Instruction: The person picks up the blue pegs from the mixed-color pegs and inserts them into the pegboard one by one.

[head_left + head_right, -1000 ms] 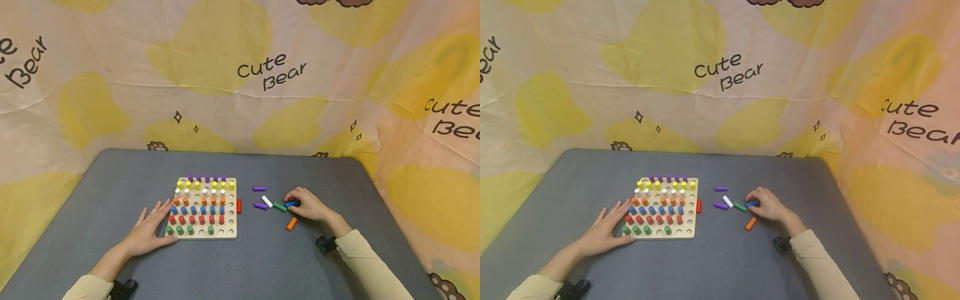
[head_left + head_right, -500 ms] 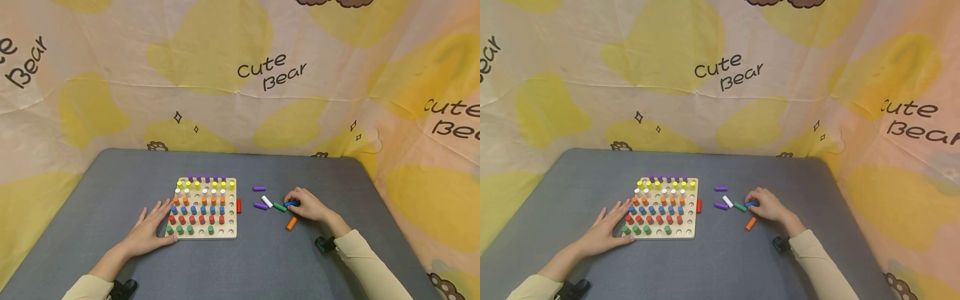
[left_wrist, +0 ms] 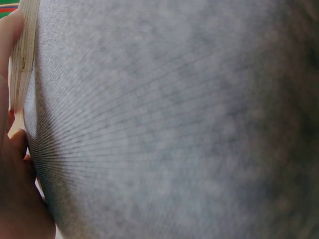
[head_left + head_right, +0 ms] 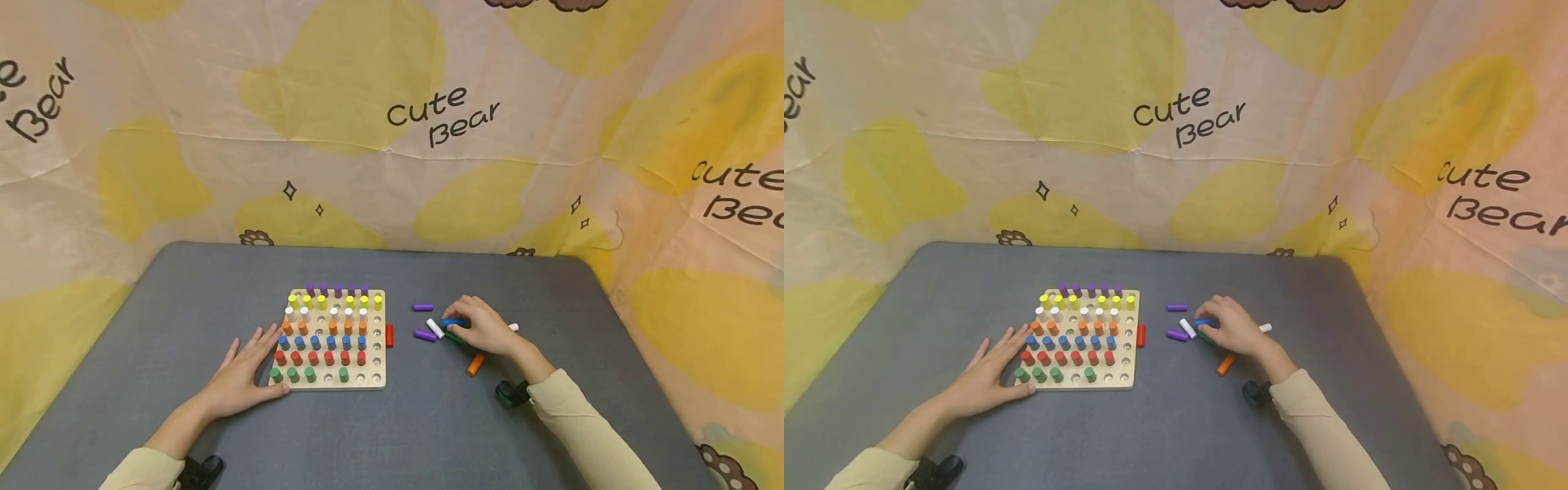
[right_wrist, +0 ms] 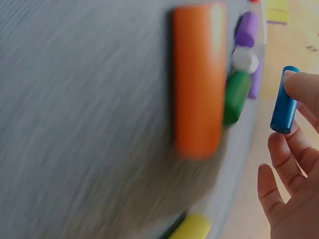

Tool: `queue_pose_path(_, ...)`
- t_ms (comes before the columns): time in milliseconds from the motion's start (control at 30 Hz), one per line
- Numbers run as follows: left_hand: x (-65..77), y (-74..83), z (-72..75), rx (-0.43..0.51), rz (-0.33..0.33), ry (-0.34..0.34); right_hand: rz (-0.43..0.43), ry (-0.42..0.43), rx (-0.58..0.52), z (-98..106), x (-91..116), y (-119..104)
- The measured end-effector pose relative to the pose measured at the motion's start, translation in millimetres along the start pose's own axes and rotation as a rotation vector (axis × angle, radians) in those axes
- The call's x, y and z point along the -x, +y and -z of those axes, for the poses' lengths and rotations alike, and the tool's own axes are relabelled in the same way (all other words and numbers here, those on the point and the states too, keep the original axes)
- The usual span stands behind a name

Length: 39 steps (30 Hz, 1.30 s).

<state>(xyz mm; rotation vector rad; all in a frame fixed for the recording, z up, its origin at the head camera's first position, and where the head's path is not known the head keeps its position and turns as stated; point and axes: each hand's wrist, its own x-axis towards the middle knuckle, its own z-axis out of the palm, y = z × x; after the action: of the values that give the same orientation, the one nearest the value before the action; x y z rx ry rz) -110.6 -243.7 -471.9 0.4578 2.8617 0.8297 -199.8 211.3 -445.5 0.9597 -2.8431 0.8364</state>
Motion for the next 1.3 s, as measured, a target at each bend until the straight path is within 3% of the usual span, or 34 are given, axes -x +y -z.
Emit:
queue_pose_path(567, -0.4, -0.1, 0.3, 0.005, -0.004, 0.001, 0.067, 0.024, -0.090, -22.6, -31.9, -42.2)
queue_pose_path(1067, 0.3, -1.4, -1.1, -0.004, -0.010, 0.010, 0.031, 0.003, -0.142, -38.7, -39.2, -61.1)
queue_pose_path(1300, 0.6, -1.7, -1.1, 0.002, -0.014, 0.013, 0.052, 0.001, -0.162, -46.1, -39.8, -66.3)
